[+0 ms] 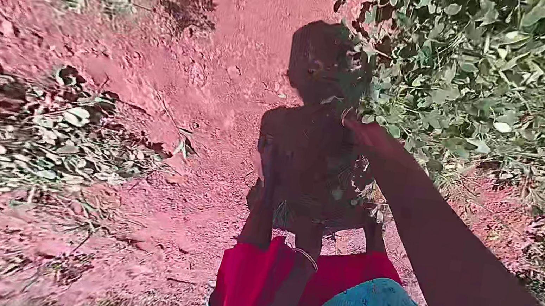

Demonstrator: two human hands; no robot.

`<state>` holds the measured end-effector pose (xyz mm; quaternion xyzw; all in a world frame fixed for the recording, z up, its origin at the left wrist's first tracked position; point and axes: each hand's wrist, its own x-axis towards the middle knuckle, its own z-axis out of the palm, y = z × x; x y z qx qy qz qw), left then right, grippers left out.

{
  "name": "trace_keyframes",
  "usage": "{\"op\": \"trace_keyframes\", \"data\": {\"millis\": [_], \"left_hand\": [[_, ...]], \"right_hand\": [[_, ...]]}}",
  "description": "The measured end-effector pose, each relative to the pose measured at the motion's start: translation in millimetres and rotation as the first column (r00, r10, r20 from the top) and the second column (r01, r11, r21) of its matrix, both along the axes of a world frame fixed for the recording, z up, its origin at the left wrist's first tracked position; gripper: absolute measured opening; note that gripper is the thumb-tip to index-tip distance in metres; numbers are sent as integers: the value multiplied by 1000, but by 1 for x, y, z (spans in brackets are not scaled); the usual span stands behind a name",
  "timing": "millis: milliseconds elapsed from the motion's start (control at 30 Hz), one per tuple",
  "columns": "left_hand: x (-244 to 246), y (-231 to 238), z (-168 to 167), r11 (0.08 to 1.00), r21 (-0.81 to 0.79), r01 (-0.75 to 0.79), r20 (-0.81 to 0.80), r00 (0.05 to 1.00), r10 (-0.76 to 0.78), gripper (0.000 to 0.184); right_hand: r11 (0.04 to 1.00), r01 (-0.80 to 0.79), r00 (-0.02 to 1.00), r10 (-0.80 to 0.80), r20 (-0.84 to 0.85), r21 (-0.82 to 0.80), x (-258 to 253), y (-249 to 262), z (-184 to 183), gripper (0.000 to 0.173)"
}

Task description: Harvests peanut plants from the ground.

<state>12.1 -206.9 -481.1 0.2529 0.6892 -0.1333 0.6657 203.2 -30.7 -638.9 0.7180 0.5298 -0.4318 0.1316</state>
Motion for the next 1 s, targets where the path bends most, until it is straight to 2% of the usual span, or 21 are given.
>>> {"op": "trace_keyframes", "data": {"millis": [33, 100, 167, 200, 267, 333, 400, 467, 500, 567, 633, 700, 800, 833, 900, 933, 1000], "left_hand": [[6, -2, -6, 997, 72, 10, 56, 998, -14, 33], [21, -2, -11, 989, 150, -2, 160, 987, -22, 31], [30, 1, -8, 997, 22, 68, 234, 970, -71, 31], [33, 6, -9, 992, -59, 113, 268, 959, -93, 34], [37, 27, -7, 965, -165, 204, 346, 928, -137, 37], [37, 40, -8, 985, -63, 162, 356, 925, -130, 36], [34, 37, -12, 996, 82, 27, 322, 945, -52, 33], [31, 38, -17, 998, 62, 17, 298, 954, -34, 33], [29, 39, -17, 998, 15, 64, 286, 956, -66, 34], [30, 44, -20, 984, -14, 179, 272, 948, -168, 35], [34, 43, -19, 948, -41, 316, 298, 909, -290, 36], [33, 44, -21, 889, -72, 452, 339, 850, -404, 39], [38, 40, -18, 851, -77, 519, 344, 815, -466, 42], [41, 43, -17, 840, -96, 535, 336, 811, -478, 44], [45, 47, -18, 812, -142, 566, 318, 803, -504, 48], [46, 45, -17, 805, -165, 570, 320, 803, -503, 49], [47, 43, -19, 826, -159, 541, 314, 821, -477, 44]], "right_hand": [[988, 16, 993, 2, 119, -151, 18, 41, 2, 52], [984, 52, 948, 5, 317, -171, 69, 73, -7, 64], [936, 74, 887, 97, 452, -345, 104, 61, -13, 62], [914, 90, 880, 113, 461, -395, 109, 50, -11, 55], [910, 148, 896, 42, 441, -387, 100, 28, -3, 48], [926, 170, 900, -7, 435, -337, 88, 21, -4, 40], [896, 240, 911, -75, 406, -373, 88, 26, -11, 45], [889, 252, 942, -135, 308, -382, 89, 31, -20, 43], [881, 308, 939, -220, 264, -359, 78, 30, -15, 41], [829, 492, 862, -418, 288, -267, 44, 32, 4, 42], [763, 594, 790, -495, 362, -255, 31, 14, 27, 42], [764, 547, 815, -396, 422, -340, 39, 7, 50, 44], [797, 342, 894, -112, 434, -499, 56, 12, 97, 37], [803, 270, 924, -60, 378, -532, 50, 19, 122, 36], [871, 127, 974, -17, 228, -476, 23, 31, 173, 32], [912, 100, 987, -39, 158, -399, 12, 32, 182, 28], [938, 74, 992, -33, 123, -340, 5, 54, 156, 32]]}}
